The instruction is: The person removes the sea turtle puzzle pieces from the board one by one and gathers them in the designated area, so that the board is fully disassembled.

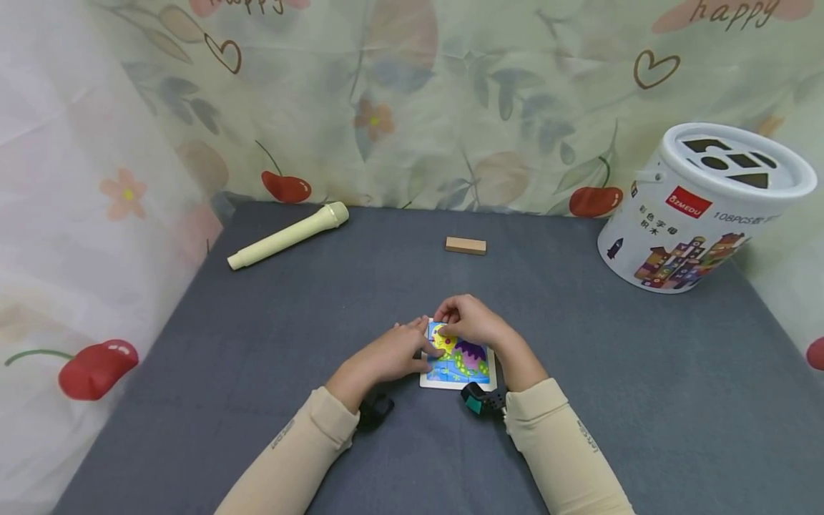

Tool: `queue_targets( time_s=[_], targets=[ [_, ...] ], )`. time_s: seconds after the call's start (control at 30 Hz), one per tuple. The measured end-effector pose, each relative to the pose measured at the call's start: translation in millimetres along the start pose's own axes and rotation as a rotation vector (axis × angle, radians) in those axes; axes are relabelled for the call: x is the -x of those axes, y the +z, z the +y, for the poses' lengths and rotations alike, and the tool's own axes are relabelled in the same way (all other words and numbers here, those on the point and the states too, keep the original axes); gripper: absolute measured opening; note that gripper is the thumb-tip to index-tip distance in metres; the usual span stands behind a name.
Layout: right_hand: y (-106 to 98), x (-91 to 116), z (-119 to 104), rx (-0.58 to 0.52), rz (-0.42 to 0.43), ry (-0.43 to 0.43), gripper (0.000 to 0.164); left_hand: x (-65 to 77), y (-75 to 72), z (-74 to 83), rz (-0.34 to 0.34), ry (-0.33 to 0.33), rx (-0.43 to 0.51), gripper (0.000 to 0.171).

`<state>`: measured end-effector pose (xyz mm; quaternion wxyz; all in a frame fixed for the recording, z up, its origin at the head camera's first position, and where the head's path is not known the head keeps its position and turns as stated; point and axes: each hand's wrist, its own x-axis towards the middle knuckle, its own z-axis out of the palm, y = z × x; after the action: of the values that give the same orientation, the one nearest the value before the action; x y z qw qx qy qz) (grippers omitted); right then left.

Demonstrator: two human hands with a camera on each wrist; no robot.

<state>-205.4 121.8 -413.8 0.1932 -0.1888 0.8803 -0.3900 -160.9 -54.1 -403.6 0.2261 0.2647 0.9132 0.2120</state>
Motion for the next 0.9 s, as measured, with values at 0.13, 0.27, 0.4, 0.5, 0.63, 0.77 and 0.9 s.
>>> queue_targets(
  time_s=[0.13, 0.27, 0.4, 0.5, 0.63, 0.77, 0.9],
  targets=[
    [-1, 0, 0, -0.068, -0.021, 0.001, 0.012, 0.9, -0.8, -0.8, 0.003, 0.015, 0.002, 0.03],
    [-5, 0, 3, -0.16, -0.056, -0.004, 0.012, 1.6, -1.0, -1.5, 0.007, 0.031, 0.0, 0.031],
    [-14, 3, 8, -0.256, -0.058, 0.011, 0.014, 1.8, -0.7, -1.0, 0.003, 0.02, -0.004, 0.031],
    [-24, 7, 14, -0.295, -0.043, 0.033, 0.017, 1.5, -0.7, -0.1, -0.003, -0.002, -0.002, 0.031],
    [-39, 14, 27, -0.29, -0.03, 0.067, 0.022, 1.2, -0.7, 0.8, -0.005, -0.02, -0.008, 0.031],
    [-52, 24, 42, -0.27, -0.014, 0.129, 0.025, 1.4, 0.4, 0.8, 0.004, -0.017, -0.022, 0.032],
    [-64, 32, 55, -0.243, -0.004, 0.165, 0.027, 1.7, 1.0, 0.7, 0.007, -0.018, -0.026, 0.032]
  ],
)
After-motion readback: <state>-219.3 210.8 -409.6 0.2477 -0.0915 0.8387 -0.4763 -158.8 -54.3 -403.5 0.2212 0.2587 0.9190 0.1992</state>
